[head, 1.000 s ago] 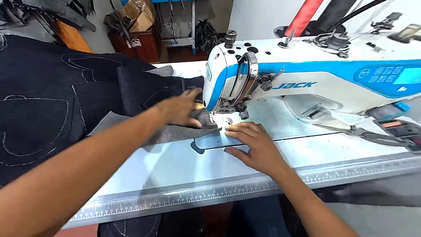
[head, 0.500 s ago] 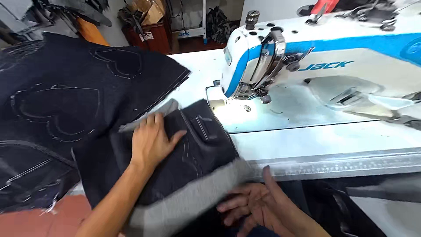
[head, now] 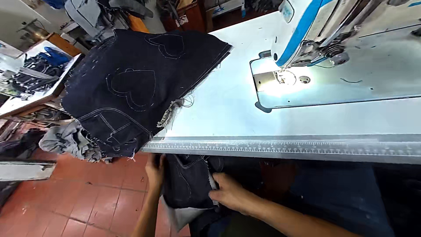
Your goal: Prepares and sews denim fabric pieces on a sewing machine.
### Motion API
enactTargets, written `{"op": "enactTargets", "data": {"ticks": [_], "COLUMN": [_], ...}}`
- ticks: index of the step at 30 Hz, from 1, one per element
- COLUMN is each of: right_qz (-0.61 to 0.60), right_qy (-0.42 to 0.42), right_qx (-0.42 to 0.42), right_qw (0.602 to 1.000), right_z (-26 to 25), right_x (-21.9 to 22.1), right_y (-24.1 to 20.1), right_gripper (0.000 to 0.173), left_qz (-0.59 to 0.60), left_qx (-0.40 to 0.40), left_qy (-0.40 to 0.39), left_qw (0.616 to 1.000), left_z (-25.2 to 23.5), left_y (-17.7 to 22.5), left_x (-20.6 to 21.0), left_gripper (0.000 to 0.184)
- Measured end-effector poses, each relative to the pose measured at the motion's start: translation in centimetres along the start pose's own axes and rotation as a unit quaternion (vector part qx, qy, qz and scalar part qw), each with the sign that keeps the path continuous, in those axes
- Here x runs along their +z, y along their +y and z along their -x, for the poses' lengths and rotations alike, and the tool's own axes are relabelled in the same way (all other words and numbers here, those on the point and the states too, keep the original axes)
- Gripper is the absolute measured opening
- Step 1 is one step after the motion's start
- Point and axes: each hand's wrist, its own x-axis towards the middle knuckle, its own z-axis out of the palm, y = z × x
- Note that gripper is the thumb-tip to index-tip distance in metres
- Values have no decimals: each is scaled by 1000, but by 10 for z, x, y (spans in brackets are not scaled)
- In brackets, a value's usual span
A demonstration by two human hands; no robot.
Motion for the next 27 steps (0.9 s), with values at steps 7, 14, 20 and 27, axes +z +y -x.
{"op": "enactTargets", "data": {"ticks": [7,14,20,27], "right_qz": [-115,175,30,-76], "right_qy": [49,-4,-20,224], "right_qx": [-88,-181,-71,-211], "right_qw": [988,968,997,949], "right_z": [27,40,19,41], "right_x": [-18,-15,-2,-38], "right_y": [28,6,9,22], "right_gripper": [22,17,27,23], "left_qz": [233,310,301,-77], "left_qx": [-114,-112,-133,-216], "left_qy": [31,-243,-166,-278], "left_qw": [965,912,929,933], "left_z": [-7,-11,11,-50], "left_y": [26,-14,-33,48], "left_x": [59,-28,-82,63], "left_gripper": [34,18,20,46]}}
